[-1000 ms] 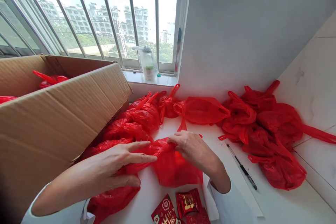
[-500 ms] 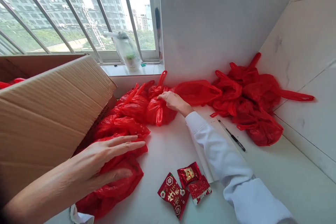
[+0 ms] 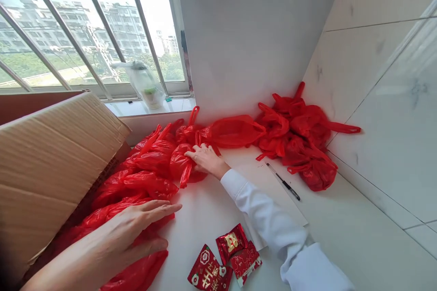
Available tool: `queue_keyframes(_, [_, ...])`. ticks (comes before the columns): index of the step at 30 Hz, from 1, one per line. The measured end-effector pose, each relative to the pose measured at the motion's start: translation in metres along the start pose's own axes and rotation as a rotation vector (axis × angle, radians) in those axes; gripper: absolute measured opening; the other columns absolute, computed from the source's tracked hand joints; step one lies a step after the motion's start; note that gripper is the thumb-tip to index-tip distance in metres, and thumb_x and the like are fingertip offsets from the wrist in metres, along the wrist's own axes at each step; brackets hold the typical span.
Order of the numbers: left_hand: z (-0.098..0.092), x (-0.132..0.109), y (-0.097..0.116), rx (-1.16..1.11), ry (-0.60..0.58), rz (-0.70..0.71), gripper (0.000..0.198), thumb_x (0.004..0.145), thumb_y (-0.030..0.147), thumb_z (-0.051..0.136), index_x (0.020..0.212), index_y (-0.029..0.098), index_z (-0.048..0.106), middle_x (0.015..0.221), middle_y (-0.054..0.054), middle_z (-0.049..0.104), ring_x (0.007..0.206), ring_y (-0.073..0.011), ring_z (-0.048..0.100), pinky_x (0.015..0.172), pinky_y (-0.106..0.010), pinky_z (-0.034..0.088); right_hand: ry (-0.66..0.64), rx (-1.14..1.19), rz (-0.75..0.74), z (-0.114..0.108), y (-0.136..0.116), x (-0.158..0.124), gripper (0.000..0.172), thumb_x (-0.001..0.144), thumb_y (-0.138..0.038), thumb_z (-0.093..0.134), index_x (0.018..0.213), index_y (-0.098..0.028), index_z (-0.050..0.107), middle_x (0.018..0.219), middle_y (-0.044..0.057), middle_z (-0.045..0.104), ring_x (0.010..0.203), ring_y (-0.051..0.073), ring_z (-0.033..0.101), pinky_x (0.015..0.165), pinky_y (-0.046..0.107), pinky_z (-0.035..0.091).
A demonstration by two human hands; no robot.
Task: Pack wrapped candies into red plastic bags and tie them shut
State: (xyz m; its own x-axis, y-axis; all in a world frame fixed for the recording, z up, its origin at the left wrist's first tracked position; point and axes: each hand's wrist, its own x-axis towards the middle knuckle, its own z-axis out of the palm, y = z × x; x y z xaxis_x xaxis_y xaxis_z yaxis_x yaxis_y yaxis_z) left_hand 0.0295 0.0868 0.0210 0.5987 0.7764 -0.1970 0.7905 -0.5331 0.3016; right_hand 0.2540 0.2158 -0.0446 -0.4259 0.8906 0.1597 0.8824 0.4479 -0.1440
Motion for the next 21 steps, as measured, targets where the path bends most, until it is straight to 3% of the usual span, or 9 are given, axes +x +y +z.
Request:
queue_keyframes(4, [0.002,0.002,0.004,0.041,-0.055,-0.005,0.053,0.086,0.034,0.063,0.138,0.030,0.051,0.143,-0.006,0.052,0.130,-0.0293,0.051,0.111,-0.048,0.038,0.104,-0.033,0.173,-0.002,0.001,0.018,0.036,0.095,-0.035,0.055,0.128,-0.021,0.054,0.130,0.010,0.055,0.111,0.024,0.057,0.094,0.048,0.048])
queue_keyframes(8, [0.011,0.002,-0.001,0.049,0.012,0.055,0.053,0.088,0.040,0.059,0.139,0.033,0.050,0.143,-0.005,0.052,0.128,-0.0301,0.052,0.109,-0.048,0.041,0.142,-0.017,0.154,-0.010,-0.008,0.023,0.045,0.091,-0.029,0.060,0.134,-0.024,0.049,0.134,0.010,0.052,0.114,0.026,0.055,0.093,0.048,0.048])
queue_keyframes(11, [0.019,0.002,-0.009,0.048,0.098,0.079,0.051,0.085,0.039,0.062,0.135,0.034,0.054,0.136,-0.003,0.060,0.122,-0.0306,0.058,0.106,-0.047,0.046,0.167,0.006,0.075,-0.020,-0.010,0.008,0.058,0.085,-0.023,0.064,0.138,-0.034,0.044,0.139,0.006,0.050,0.121,0.026,0.049,0.095,0.045,0.045])
queue_keyframes(15, [0.020,0.000,-0.014,0.038,0.157,0.087,0.051,0.083,0.042,0.065,0.133,0.035,0.057,0.131,-0.003,0.064,0.117,-0.0316,0.062,0.104,-0.048,0.048,0.305,-0.001,0.178,-0.043,0.024,-0.054,0.043,0.089,-0.029,0.058,0.131,-0.028,0.053,0.135,0.004,0.054,0.124,0.020,0.046,0.102,0.034,0.039])
queue_keyframes(18, [0.017,-0.002,-0.015,0.027,0.153,0.099,0.051,0.086,0.047,0.061,0.135,0.033,0.055,0.134,-0.005,0.061,0.119,-0.0324,0.060,0.105,-0.051,0.046,0.443,-0.055,0.461,-0.059,0.072,-0.131,0.036,0.093,-0.028,0.047,0.125,-0.017,0.056,0.127,0.012,0.057,0.119,0.024,0.049,0.104,0.038,0.035])
queue_keyframes(21, [0.013,-0.004,-0.011,0.021,0.133,0.107,0.051,0.087,0.043,0.062,0.135,0.031,0.054,0.134,-0.006,0.061,0.119,-0.0310,0.059,0.104,-0.049,0.047,0.512,-0.118,0.786,-0.060,0.116,-0.213,0.042,0.093,-0.037,0.037,0.120,-0.010,0.056,0.118,0.026,0.056,0.114,0.037,0.050,0.095,0.052,0.036])
